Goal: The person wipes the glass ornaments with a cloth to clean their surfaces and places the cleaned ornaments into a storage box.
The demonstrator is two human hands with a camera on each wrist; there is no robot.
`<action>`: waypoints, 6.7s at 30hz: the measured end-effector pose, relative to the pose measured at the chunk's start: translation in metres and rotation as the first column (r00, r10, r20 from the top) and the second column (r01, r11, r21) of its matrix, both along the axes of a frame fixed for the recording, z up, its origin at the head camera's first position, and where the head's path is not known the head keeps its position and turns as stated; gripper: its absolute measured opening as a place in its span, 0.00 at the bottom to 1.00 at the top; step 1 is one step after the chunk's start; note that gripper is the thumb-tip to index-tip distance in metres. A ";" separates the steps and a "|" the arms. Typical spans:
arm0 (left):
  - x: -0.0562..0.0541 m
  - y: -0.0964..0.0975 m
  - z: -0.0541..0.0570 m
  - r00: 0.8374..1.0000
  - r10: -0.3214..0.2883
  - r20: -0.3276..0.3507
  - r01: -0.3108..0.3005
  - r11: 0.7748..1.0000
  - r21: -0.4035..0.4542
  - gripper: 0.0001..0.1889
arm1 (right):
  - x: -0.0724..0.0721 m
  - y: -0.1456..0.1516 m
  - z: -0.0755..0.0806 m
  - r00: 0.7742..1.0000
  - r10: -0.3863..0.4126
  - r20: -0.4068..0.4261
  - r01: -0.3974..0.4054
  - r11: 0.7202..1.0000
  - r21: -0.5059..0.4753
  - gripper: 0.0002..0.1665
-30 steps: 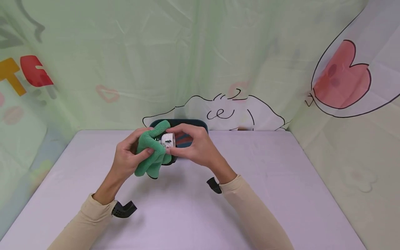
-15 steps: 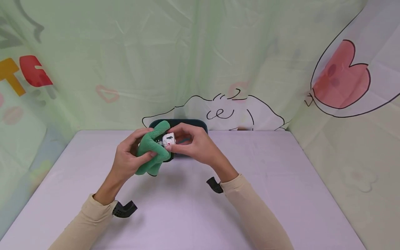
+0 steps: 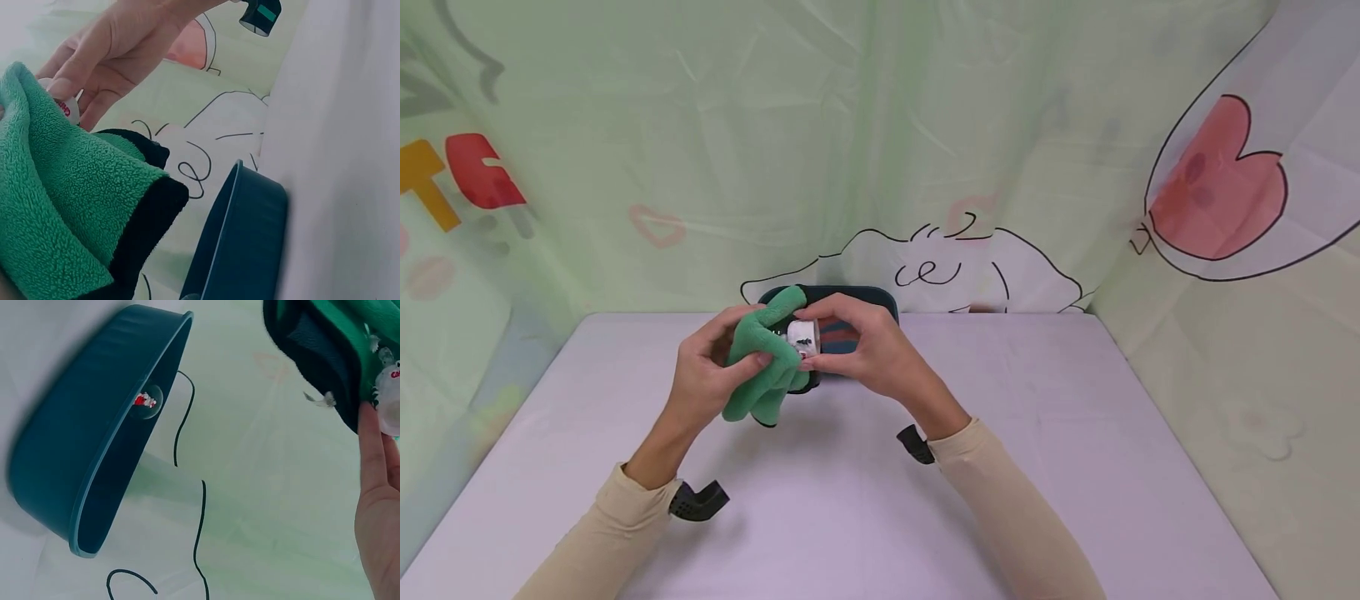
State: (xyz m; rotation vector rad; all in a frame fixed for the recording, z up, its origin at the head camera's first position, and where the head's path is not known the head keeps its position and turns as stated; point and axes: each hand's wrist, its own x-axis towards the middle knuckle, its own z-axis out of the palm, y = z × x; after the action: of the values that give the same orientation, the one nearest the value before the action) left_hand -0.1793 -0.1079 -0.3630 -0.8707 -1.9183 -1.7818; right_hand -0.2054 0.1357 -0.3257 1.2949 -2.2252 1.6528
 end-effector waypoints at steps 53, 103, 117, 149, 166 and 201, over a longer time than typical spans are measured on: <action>0.007 0.004 0.007 0.986 0.015 0.164 -0.016 1.000 0.006 0.27 | 0.003 0.004 -0.002 0.996 -0.093 0.007 0.093 0.995 0.031 0.28; 0.005 0.003 0.006 0.982 -0.053 0.180 0.033 0.993 0.114 0.25 | 0.001 0.000 -0.008 0.960 -0.012 -0.279 -0.001 0.999 -0.044 0.30; 0.003 0.003 0.007 0.976 -0.071 0.207 0.043 0.990 0.137 0.23 | -0.002 -0.004 -0.009 0.867 -0.039 -0.497 0.016 0.999 -0.050 0.23; 0.006 0.003 0.004 0.993 -0.074 0.087 0.069 0.996 0.061 0.27 | 0.007 0.003 0.003 0.979 -0.081 0.187 0.089 0.995 -0.035 0.23; 0.002 0.007 0.003 0.999 -0.051 0.009 0.051 0.998 -0.039 0.30 | 0.006 0.003 0.012 0.956 -0.201 0.211 0.188 0.979 0.082 0.15; 0.004 0.004 0.007 0.973 -0.059 0.225 0.027 0.989 0.144 0.27 | -0.003 0.000 -0.002 0.946 -0.001 -0.323 -0.018 0.998 -0.054 0.31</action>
State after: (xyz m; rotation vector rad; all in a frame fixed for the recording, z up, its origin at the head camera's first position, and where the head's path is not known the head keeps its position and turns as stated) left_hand -0.1756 -0.1042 -0.3564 -0.6896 -1.8923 -2.0942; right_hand -0.2087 0.1357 -0.3275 1.4423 -1.9696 1.3754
